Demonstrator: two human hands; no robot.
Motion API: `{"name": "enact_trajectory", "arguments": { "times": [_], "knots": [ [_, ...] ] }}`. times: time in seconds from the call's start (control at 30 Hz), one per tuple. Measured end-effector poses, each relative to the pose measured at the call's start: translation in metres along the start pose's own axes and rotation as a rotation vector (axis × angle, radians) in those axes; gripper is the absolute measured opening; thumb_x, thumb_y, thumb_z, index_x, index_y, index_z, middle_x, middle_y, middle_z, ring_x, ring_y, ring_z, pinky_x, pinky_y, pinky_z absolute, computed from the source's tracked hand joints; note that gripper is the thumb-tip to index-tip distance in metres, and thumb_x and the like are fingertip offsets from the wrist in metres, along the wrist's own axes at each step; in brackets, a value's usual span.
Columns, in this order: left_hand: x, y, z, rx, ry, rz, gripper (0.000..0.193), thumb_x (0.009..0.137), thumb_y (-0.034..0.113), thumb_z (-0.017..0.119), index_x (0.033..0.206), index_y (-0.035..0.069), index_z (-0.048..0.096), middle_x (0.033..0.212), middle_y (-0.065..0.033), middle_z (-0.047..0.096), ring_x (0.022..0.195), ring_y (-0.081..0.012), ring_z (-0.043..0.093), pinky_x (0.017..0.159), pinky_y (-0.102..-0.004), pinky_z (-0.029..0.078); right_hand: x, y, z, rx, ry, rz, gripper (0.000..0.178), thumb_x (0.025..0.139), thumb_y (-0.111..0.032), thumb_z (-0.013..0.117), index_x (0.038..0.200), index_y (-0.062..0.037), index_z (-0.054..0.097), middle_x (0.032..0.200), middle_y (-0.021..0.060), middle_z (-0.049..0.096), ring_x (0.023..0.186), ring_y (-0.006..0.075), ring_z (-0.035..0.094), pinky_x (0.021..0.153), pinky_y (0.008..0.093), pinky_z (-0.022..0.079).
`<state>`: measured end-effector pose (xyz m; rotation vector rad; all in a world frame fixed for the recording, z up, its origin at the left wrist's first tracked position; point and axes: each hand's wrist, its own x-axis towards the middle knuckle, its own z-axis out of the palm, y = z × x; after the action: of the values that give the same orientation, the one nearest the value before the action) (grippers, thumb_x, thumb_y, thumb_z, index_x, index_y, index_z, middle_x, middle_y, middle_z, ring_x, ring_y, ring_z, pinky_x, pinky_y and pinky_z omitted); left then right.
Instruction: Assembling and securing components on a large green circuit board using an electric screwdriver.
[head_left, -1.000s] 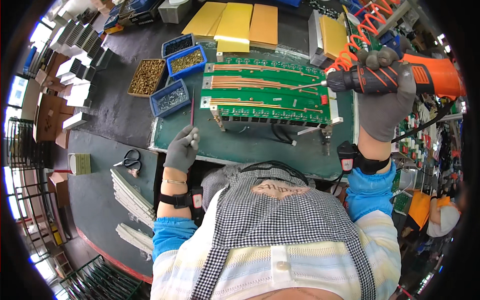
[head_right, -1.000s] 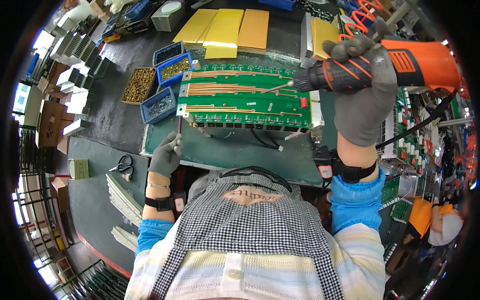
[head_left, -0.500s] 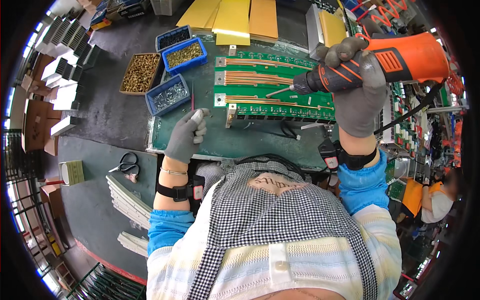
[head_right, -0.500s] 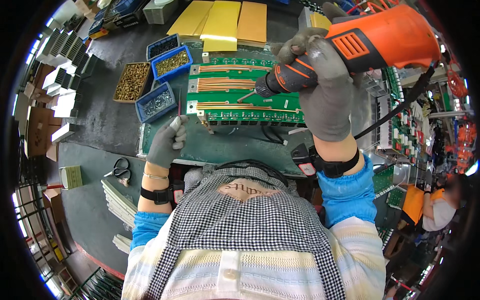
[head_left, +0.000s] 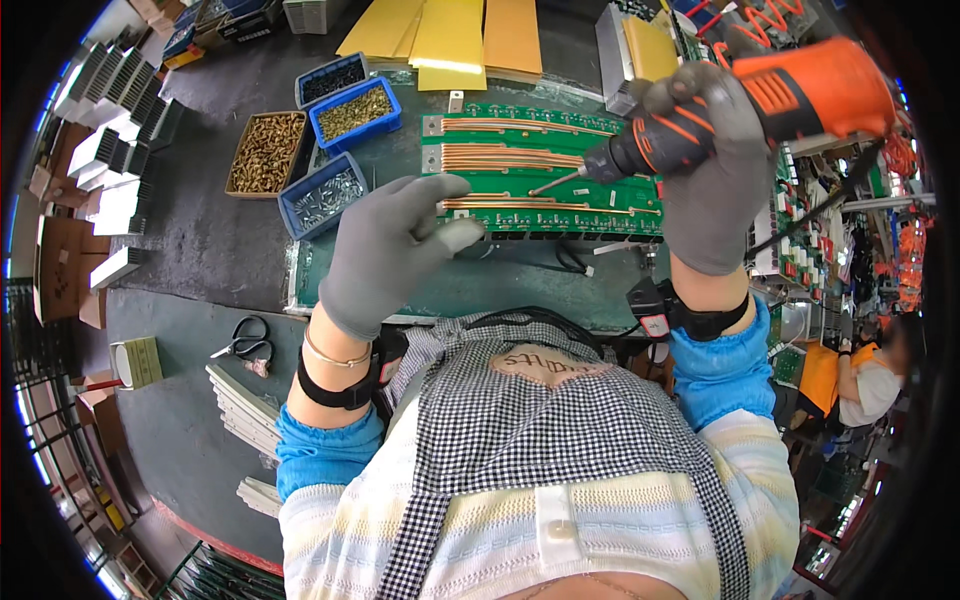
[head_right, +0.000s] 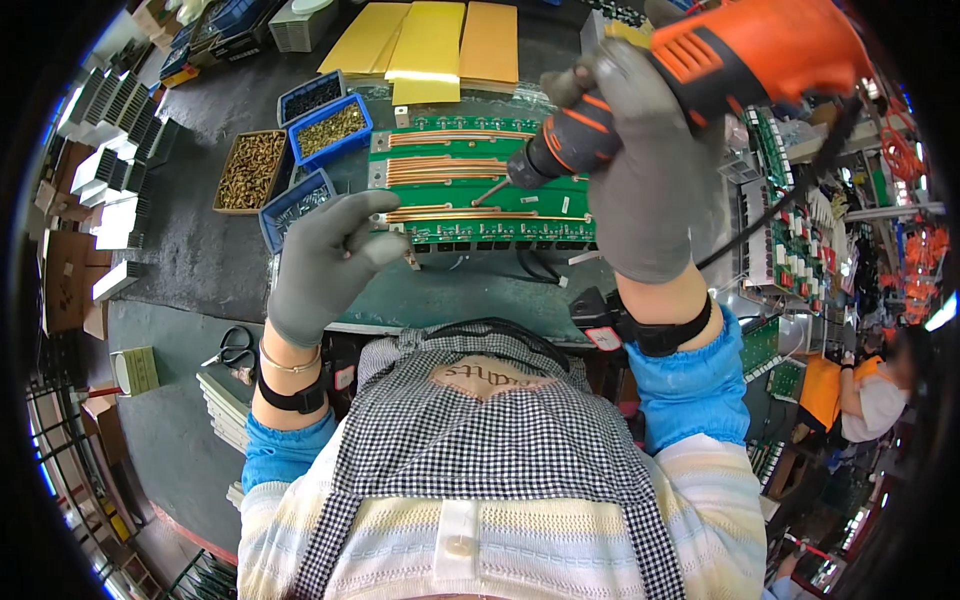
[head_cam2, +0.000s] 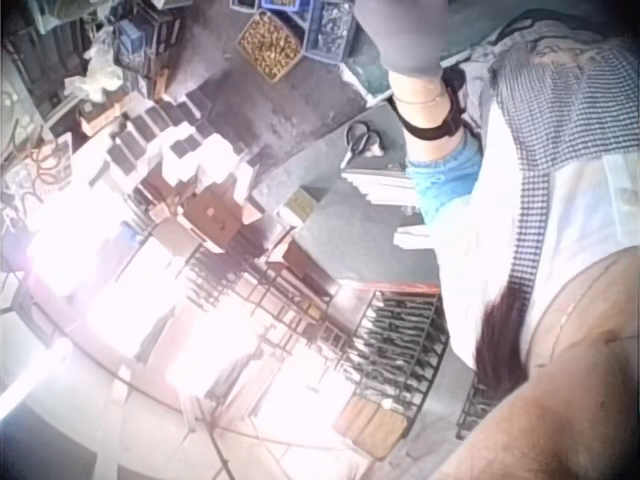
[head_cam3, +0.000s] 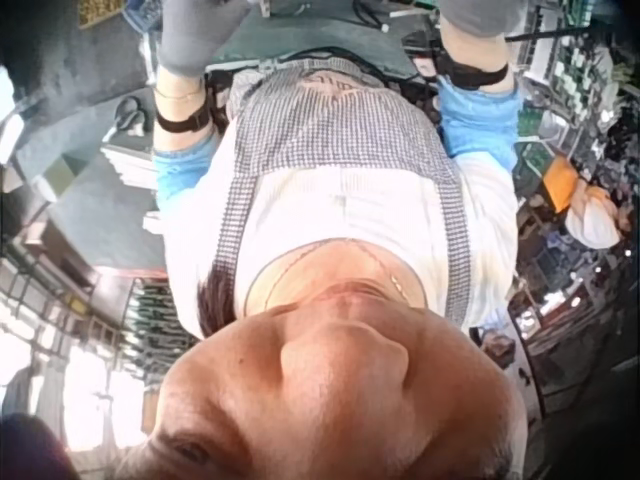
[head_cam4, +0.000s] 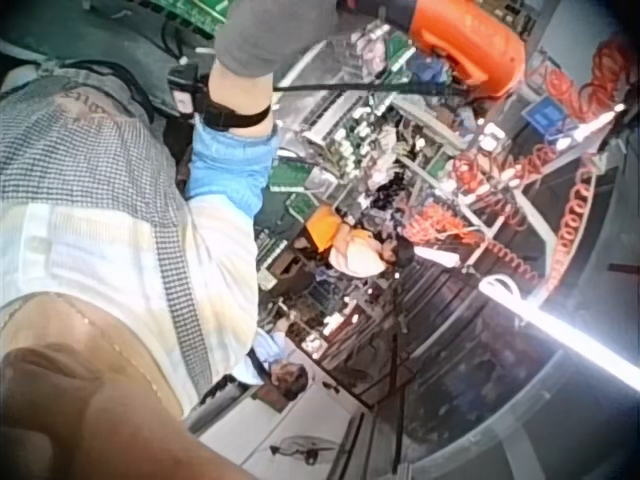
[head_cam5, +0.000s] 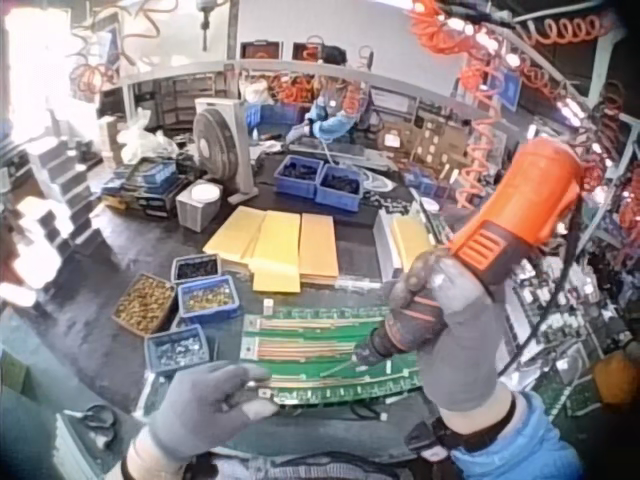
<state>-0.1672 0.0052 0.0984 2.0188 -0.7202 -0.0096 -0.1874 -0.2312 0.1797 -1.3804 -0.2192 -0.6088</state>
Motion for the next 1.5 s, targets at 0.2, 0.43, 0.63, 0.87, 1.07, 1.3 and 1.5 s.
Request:
{"name": "enact_trajectory", "arguments": {
  "times": [0.2,0.43,0.63,0.87,1.07,1.3,1.5],
  "knots": [
    [0.014,-0.001,0.012,-0.059,-0.075,0.015,0.012,0.074,0.007,0.067,0.081,-0.001,0.063,0.063,-0.0058,0.055,0.052,-0.009,0.048,0.049,-0.0255,0.038,0.01,0.0,0.024,0.008,0.281,0.097,0.061,0.074,-0.01,0.07,0.125,-0.0025,0.038,0.077,0.0057,0.056,0.062,0.015,0.056,0.052,0.0276,0.048],
    [0.015,-0.007,0.011,-0.093,-0.125,-0.065,0.011,0.076,0.009,0.065,0.079,-0.001,0.062,0.061,-0.0065,0.056,0.051,-0.0089,0.048,0.049,-0.0248,0.039,0.018,0.003,0.018,-0.024,-0.436,0.087,0.02,0.077,-0.017,0.057,0.086,-0.0011,0.049,0.076,0.0051,0.049,0.068,0.0185,0.054,0.075,0.0381,0.046],
    [0.015,-0.006,0.01,-0.098,-0.157,-0.103,0.012,0.075,0.01,0.065,0.079,-0.001,0.061,0.061,-0.0064,0.056,0.051,-0.0087,0.046,0.049,-0.0248,0.039,0.02,0.005,0.021,-0.002,-0.505,0.116,0.023,0.077,-0.022,0.057,0.087,-0.0024,0.05,0.078,0.0047,0.049,0.07,0.0168,0.054,0.077,0.0386,0.046],
    [0.02,-0.005,0.008,-0.154,-0.203,-0.084,0.01,0.078,0.008,0.064,0.08,-0.001,0.062,0.056,-0.0006,0.052,0.047,-0.0038,0.044,0.042,-0.0215,0.034,0.035,-0.032,-0.024,0.003,-0.548,0.093,0.032,0.079,-0.029,0.06,0.094,-0.0024,0.051,0.084,0.0065,0.054,0.075,0.0191,0.058,0.073,0.0374,0.049],
    [0.02,-0.008,0.011,-0.242,-0.246,-0.161,0.007,0.081,0.004,0.06,0.082,-0.002,0.06,0.063,-0.0005,0.055,0.045,-0.0037,0.047,0.037,-0.0198,0.034,0.045,-0.057,-0.086,0.04,-0.034,-0.23,0.017,0.08,-0.006,0.055,0.095,0.0,0.055,0.079,0.0096,0.058,0.068,0.0197,0.059,0.072,0.0389,0.051],
    [0.02,-0.003,0.015,-0.18,-0.178,-0.208,0.008,0.076,0.006,0.064,0.08,0.0,0.063,0.056,0.0032,0.047,0.049,-0.0018,0.038,0.045,-0.0207,0.031,0.035,-0.018,-0.126,-0.045,0.145,-0.22,0.042,0.078,-0.005,0.057,0.117,-0.0027,0.041,0.082,0.0107,0.054,0.072,0.021,0.056,0.075,0.043,0.048],
    [0.02,0.003,0.016,-0.209,-0.179,-0.302,0.009,0.079,0.009,0.063,0.082,0.0,0.063,0.054,0.004,0.047,0.043,-0.0016,0.041,0.039,-0.0191,0.031,0.037,-0.005,-0.123,0.006,0.128,-0.154,0.031,0.077,-0.005,0.059,0.106,-0.0028,0.046,0.082,0.0108,0.055,0.072,0.0184,0.056,0.072,0.0393,0.049]
  ]
}}
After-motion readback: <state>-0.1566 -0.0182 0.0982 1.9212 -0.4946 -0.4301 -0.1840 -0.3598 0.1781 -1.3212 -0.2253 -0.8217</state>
